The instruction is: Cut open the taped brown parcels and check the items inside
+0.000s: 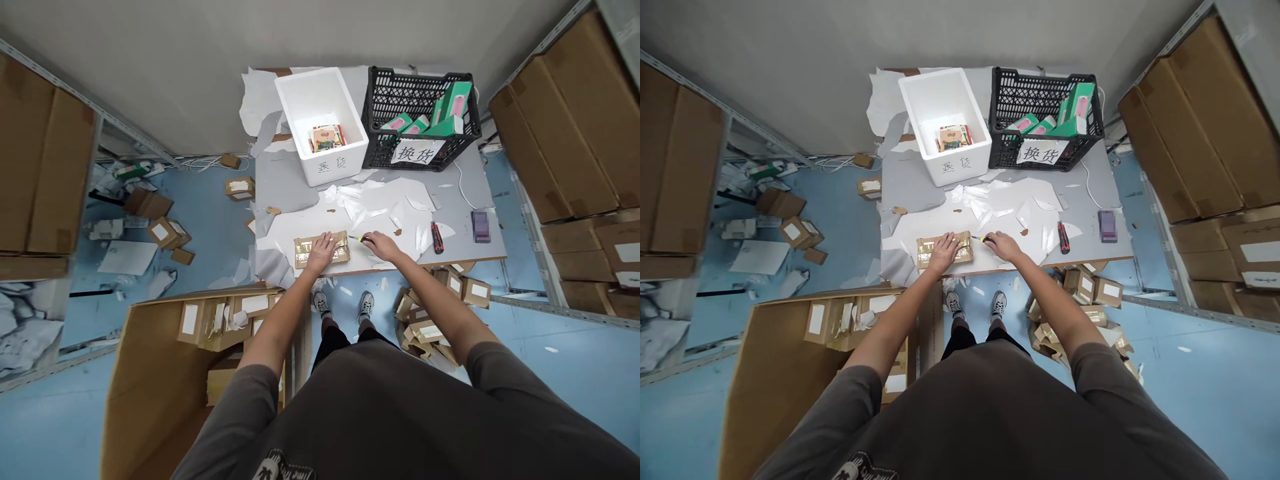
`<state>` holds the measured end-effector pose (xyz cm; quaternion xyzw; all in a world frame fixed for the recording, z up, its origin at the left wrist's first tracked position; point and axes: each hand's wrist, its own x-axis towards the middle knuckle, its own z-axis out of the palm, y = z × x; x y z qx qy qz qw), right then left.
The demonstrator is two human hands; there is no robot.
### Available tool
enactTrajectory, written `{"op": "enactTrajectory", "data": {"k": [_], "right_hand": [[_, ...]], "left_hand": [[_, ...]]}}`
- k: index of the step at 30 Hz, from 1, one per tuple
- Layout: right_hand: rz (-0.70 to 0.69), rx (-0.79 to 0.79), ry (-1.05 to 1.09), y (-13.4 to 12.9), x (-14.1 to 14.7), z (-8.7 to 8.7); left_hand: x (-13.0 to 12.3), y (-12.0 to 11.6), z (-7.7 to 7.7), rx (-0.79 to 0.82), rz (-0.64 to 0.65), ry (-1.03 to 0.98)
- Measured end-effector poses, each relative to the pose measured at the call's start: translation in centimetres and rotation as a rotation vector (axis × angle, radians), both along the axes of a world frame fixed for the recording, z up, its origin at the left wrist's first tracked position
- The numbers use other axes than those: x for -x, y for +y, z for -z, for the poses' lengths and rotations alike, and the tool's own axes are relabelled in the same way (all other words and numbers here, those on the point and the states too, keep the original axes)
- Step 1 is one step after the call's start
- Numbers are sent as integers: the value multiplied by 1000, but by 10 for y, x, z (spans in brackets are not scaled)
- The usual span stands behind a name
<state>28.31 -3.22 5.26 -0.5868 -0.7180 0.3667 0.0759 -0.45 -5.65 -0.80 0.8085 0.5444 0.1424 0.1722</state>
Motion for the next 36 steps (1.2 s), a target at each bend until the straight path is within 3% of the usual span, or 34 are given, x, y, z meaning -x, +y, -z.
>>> {"op": "enactTrajectory", "data": {"k": [4,6,9,13,16,18,22,26,29,33,36], "right_hand": [[593,360,470,-46,35,16],[771,421,666,-63,65,26],[913,457,721,-73,102,37],[944,350,646,-63,115,44],[909,268,568,-40,113,47],[886,239,516,-17,116,49],[793,220,420,37,134,53],[653,196,371,63,130,47],[593,241,409,46,109,36],[528,358,432,-2,96,30],[540,388,406,-21,106,36]], "left_hand": [[2,8,-9,5,-29,-83],[9,15,-16,45,-29,-111],[32,25,-27,102,-8,-86],[77,23,-33,139,-48,4],[96,2,-31,168,-112,53],[89,-18,-28,178,-207,82],[45,-53,-24,207,-492,102],[20,-59,-33,273,-581,63],[34,-46,-47,221,-437,80],[63,-23,-60,172,78,150],[70,-5,-65,154,299,215]]}}
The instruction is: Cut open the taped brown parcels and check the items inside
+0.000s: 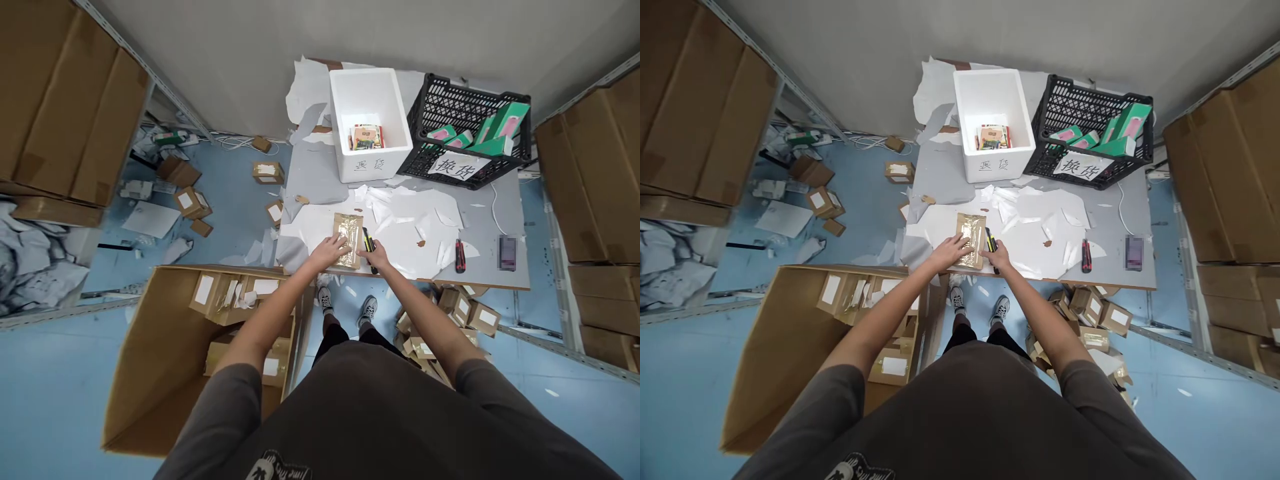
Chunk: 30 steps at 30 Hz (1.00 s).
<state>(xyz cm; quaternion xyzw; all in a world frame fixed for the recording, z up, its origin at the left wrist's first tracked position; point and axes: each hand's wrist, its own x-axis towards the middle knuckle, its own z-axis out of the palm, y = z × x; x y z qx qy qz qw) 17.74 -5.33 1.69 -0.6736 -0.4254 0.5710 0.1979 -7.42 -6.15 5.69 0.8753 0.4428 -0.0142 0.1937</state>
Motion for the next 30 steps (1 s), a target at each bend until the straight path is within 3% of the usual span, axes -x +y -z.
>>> {"op": "enactTrajectory", "data": {"k": [3,7,10,15,18,21,24,26,30], "right_hand": [[22,-45,-37,8,10,6],[-27,-155,-160,47,15,6],[-82,-172,-307,81,19,1],[-128,-362,-395,112,13,-12],[-41,-324,-288,103,-14,-19],[-31,-174,-133,72,-51,-23],[-250,-99,-71,38,-79,-25],[-435,-134,-129,25,-88,-28],[-719,-247,-408,26,-85,-39]], "left_hand": [[-4,19,-3,-25,139,43],[-18,38,-6,-14,192,68],[-33,44,-8,-11,134,52],[-61,38,-10,2,-110,83],[-76,24,-8,8,-226,84],[-87,7,-4,-24,-334,51],[-93,-6,0,-50,-401,39],[-94,-10,2,-55,-411,37],[-94,-10,5,-44,-396,41]]}}
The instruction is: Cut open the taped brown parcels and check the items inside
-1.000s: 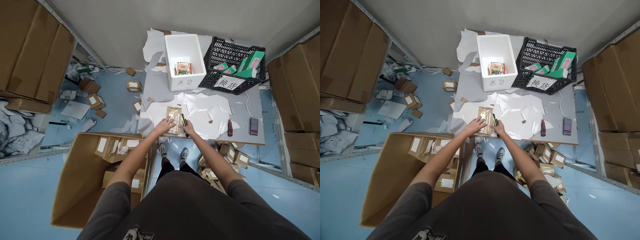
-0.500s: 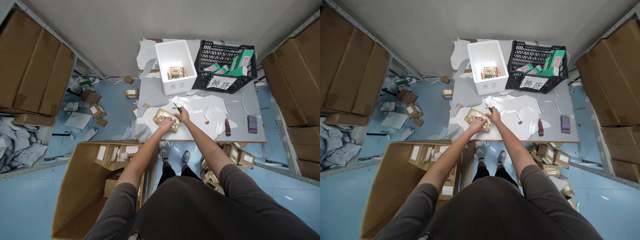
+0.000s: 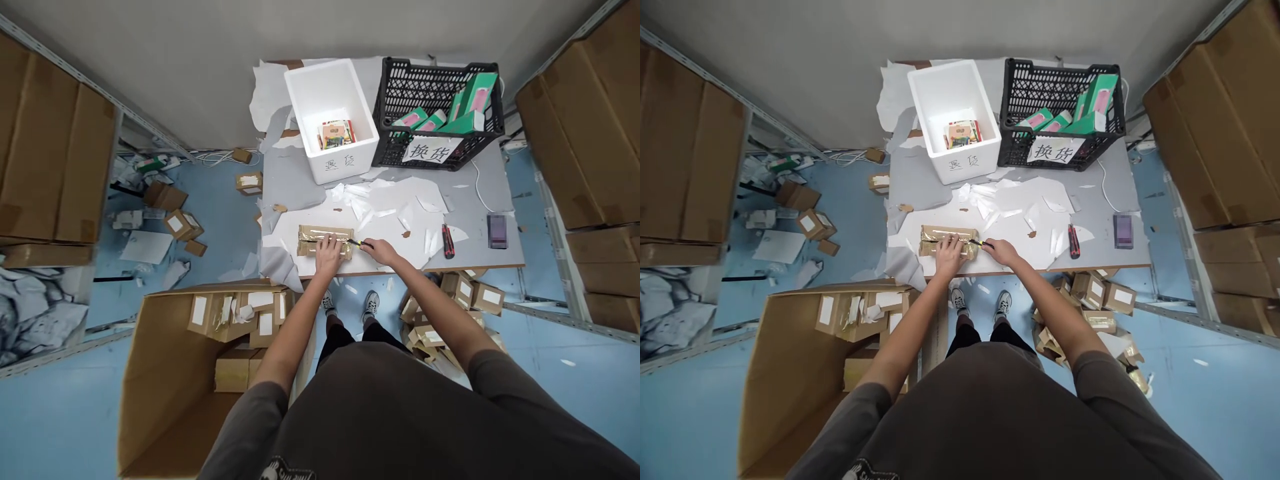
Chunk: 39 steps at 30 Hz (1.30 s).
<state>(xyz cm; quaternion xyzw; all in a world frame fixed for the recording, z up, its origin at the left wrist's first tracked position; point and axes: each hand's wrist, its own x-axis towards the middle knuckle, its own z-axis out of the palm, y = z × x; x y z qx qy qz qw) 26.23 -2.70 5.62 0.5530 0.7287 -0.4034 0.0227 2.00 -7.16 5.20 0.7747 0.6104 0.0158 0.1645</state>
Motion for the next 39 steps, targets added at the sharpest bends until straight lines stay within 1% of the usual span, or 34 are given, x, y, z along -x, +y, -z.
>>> {"op": "enactTrajectory", "data": {"k": [3,5,7,13,16,19,21,26,27,29,31,34,36,39], "right_hand": [[-136,-63,-185,11,6,-11],[-167,-94,-261,17,10,-17],[-161,-103,-283,22,12,-18],[-123,-30,-242,29,10,-9],[-127,-4,-235,29,10,-6],[-97,16,-199,26,14,-5],[-68,68,-149,27,14,-3],[4,293,-57,35,11,2],[5,317,-61,37,11,3],[-13,315,-82,38,11,2],[-27,279,-103,37,12,-1],[16,224,-117,28,13,-4],[26,254,-107,17,12,-6],[-4,304,-64,-1,10,-6]], "left_hand": [[1,5,5,14,12,5],[2,9,8,22,21,4],[3,13,10,34,31,1],[5,20,8,88,48,-3],[4,22,7,85,54,-10],[4,22,6,84,59,-10],[3,23,6,93,69,-10],[1,25,5,85,73,-32],[1,25,4,86,71,-33],[1,26,3,89,76,-34],[1,26,1,93,91,-36],[2,27,0,101,86,-40],[2,27,1,109,80,-39],[1,26,2,99,94,-51]]}}
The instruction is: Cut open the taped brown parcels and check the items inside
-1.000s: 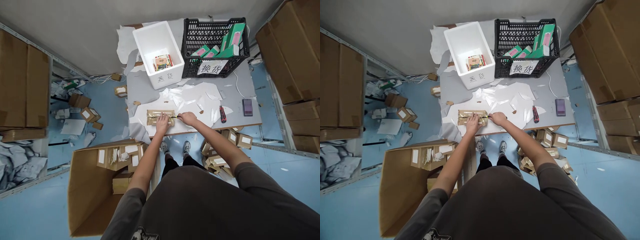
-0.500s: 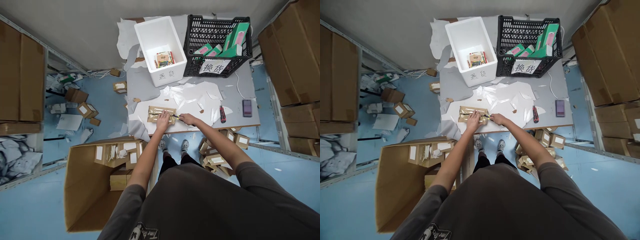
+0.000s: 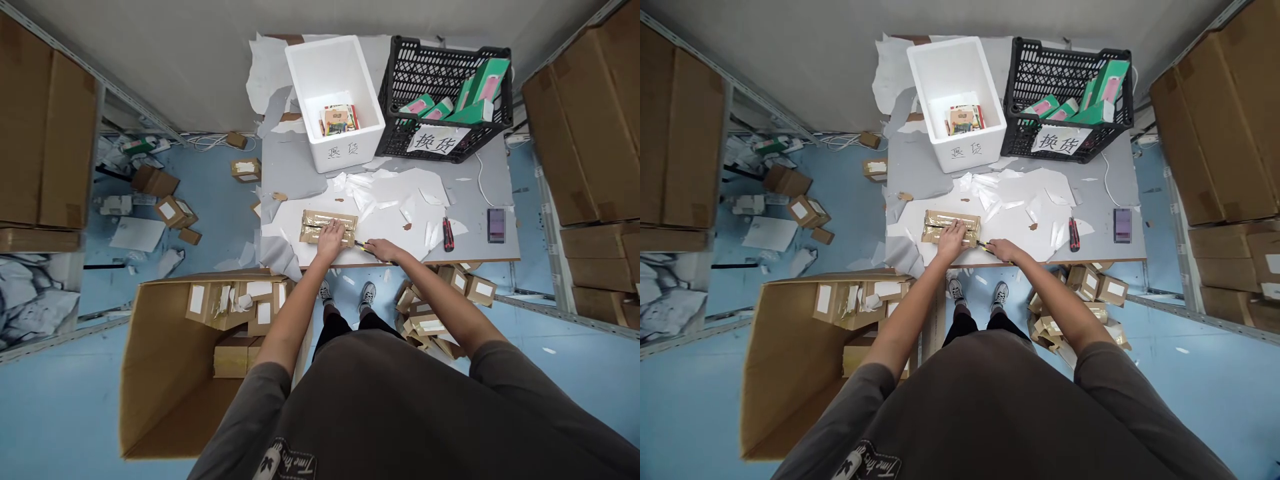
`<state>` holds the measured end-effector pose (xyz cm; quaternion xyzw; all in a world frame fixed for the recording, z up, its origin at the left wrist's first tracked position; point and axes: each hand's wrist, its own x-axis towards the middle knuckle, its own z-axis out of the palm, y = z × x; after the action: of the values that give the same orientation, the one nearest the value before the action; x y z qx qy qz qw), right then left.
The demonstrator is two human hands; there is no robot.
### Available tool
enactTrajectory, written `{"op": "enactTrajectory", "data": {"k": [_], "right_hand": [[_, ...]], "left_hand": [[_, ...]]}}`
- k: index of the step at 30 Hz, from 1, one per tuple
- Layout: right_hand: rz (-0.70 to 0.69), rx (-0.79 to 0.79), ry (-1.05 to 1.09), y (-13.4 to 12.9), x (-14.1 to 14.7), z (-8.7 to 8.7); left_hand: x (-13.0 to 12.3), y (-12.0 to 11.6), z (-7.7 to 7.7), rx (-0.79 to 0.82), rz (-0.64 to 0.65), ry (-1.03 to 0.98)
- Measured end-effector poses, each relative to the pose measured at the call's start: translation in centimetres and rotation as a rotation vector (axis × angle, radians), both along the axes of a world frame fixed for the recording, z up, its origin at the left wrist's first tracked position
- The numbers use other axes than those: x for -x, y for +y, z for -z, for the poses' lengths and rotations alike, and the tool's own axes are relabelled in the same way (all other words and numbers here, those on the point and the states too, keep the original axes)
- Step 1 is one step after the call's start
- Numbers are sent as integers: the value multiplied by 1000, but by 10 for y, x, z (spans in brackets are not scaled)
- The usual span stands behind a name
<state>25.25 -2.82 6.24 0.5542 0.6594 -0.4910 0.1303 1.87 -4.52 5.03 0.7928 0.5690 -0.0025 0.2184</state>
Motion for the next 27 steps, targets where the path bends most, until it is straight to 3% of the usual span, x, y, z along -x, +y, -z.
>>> {"op": "enactTrajectory", "data": {"k": [7,11,17,27], "right_hand": [[-9,-119,-65,-22,-9,-1],[93,-153,-113,-27,-26,-9],[160,-393,-126,-27,-31,-12],[-37,-486,-43,-1,-20,0]], "left_hand": [[9,13,-11,27,-39,-36],[12,34,-17,-35,-4,-22],[9,44,1,-97,110,-30],[21,40,21,-127,115,-58]]}}
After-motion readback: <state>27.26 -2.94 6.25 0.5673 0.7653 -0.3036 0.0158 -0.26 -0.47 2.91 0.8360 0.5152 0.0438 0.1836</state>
